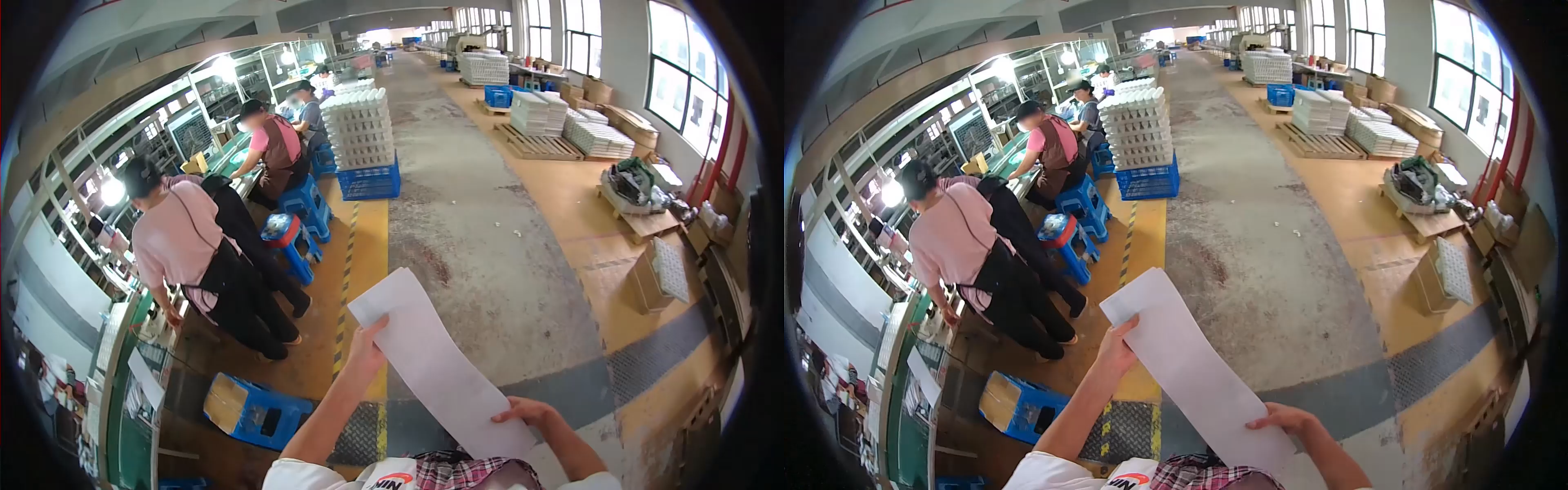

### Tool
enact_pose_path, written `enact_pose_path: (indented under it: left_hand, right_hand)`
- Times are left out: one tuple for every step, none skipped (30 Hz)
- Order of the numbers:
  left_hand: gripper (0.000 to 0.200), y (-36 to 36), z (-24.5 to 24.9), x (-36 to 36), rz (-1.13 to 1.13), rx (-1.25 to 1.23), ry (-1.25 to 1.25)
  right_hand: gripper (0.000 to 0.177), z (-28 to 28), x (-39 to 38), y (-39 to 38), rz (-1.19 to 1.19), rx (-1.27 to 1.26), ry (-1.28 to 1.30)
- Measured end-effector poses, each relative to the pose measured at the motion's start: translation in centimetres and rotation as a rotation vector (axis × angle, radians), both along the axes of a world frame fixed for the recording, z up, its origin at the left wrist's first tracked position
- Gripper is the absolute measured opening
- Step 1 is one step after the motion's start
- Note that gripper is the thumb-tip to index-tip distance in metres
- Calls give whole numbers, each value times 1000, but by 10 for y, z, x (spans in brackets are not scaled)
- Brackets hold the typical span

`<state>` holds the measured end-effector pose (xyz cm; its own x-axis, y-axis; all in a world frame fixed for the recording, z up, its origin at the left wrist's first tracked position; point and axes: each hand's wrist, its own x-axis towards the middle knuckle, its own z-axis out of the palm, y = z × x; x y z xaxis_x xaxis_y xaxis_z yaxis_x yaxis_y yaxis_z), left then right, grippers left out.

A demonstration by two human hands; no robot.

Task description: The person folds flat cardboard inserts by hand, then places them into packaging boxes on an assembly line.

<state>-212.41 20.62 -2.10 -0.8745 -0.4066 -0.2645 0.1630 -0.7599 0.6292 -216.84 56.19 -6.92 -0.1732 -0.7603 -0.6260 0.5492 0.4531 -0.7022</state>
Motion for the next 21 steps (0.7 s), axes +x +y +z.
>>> enact_pose_path:
  left_hand:
    - [36,-15,3,-24,38,-2,11]
    - [36,-30,12,-45,96,-31,30]
    - [37,-45,22,-61,158,-57,50]
    - [37,-61,30,-74,222,-81,73]
    - [37,-80,32,-89,242,-86,89]
    - [37,-101,32,-104,265,-91,111]
    - [38,-120,32,-122,287,-101,135]
    - [34,-133,38,-141,339,-61,165]
    - [34,-153,30,-167,374,-50,164]
    - [35,-172,22,-190,404,-43,155]
    - [35,-190,13,-210,423,-34,131]
    - [35,-206,9,-236,437,-44,128]
    - [35,-223,9,-271,455,-53,146]
    - [35,-236,10,-305,475,-50,157]
    - [34,-247,15,-336,432,-22,132]
    - [33,-260,25,-368,387,0,95]
    - [32,-273,34,-398,341,14,53]
    - [30,-282,39,-429,325,-19,56]
    - [28,-291,42,-466,305,-58,67]
    - [27,-300,43,-505,281,-96,83]
    - [24,-308,43,-542,248,-114,92]
  right_hand:
    - [63,11,-38,-18,47,8,-19]
    - [64,19,-75,-35,97,20,-37]
    - [63,21,-109,-54,149,37,-27]
    - [62,19,-142,-74,202,56,-15]
    - [62,20,-177,-94,257,75,3]
    - [62,25,-210,-115,295,81,9]
    - [63,33,-240,-139,333,83,17]
    - [63,36,-272,-163,371,83,28]
    - [63,21,-313,-183,392,109,91]
    - [63,-5,-352,-200,407,127,145]
    - [63,-18,-375,-221,412,146,185]
    - [63,-23,-396,-237,379,135,192]
    - [62,-8,-422,-259,349,123,221]
    - [61,5,-449,-274,321,123,245]
    - [60,13,-474,-286,289,140,249]
    - [58,16,-498,-296,258,151,240]
    - [56,19,-520,-309,224,153,226]
    - [56,27,-540,-320,213,131,230]
    - [56,39,-563,-330,197,102,242]
    - [56,47,-589,-339,176,74,258]
    - [55,46,-615,-346,124,91,247]
